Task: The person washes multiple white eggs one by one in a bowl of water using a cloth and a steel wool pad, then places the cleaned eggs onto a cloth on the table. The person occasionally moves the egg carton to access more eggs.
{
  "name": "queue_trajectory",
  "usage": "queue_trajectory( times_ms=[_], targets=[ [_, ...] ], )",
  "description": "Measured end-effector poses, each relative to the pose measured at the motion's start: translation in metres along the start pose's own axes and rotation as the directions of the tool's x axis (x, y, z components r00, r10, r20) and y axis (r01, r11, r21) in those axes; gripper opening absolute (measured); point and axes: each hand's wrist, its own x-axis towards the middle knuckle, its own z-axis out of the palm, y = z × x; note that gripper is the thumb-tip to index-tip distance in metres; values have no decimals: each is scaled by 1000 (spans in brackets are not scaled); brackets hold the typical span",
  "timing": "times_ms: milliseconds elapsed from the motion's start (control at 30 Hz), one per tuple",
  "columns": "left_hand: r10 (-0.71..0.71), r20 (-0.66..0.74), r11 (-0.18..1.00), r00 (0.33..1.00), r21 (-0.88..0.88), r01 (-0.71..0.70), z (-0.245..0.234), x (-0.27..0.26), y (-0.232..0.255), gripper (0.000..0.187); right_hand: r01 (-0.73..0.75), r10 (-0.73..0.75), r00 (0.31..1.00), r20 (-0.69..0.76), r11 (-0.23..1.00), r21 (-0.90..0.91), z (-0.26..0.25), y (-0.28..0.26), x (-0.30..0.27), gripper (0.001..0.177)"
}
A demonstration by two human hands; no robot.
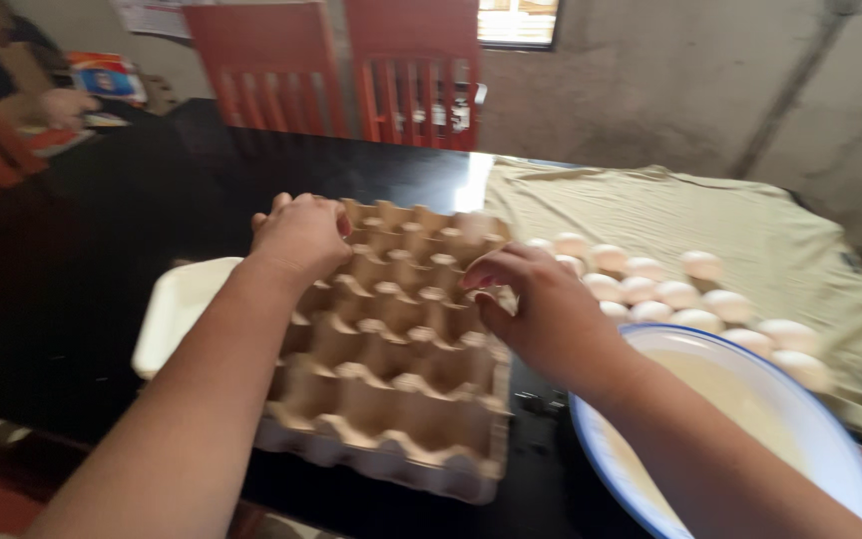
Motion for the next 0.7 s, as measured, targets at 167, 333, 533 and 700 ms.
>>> queue_trajectory(
  times_ms=[167, 333, 533, 700],
  targets=[
    [124, 253, 953, 959, -300, -44, 9, 12, -92, 32, 128, -127, 987, 93, 992, -3, 77, -55, 50, 21],
    [273, 370, 878, 888, -472, -73, 11, 18, -123, 30, 354, -350, 905, 241, 935, 28, 134, -97, 74, 50],
    [347, 512, 898, 786, -424, -120, -1, 26, -134, 42, 216, -159, 878, 452, 973, -77, 160, -110, 89, 64],
    [356, 480, 913, 802, -360, -191, 5, 30, -130, 38, 260, -186, 873, 451, 960, -106, 161, -114, 92, 75]
  ],
)
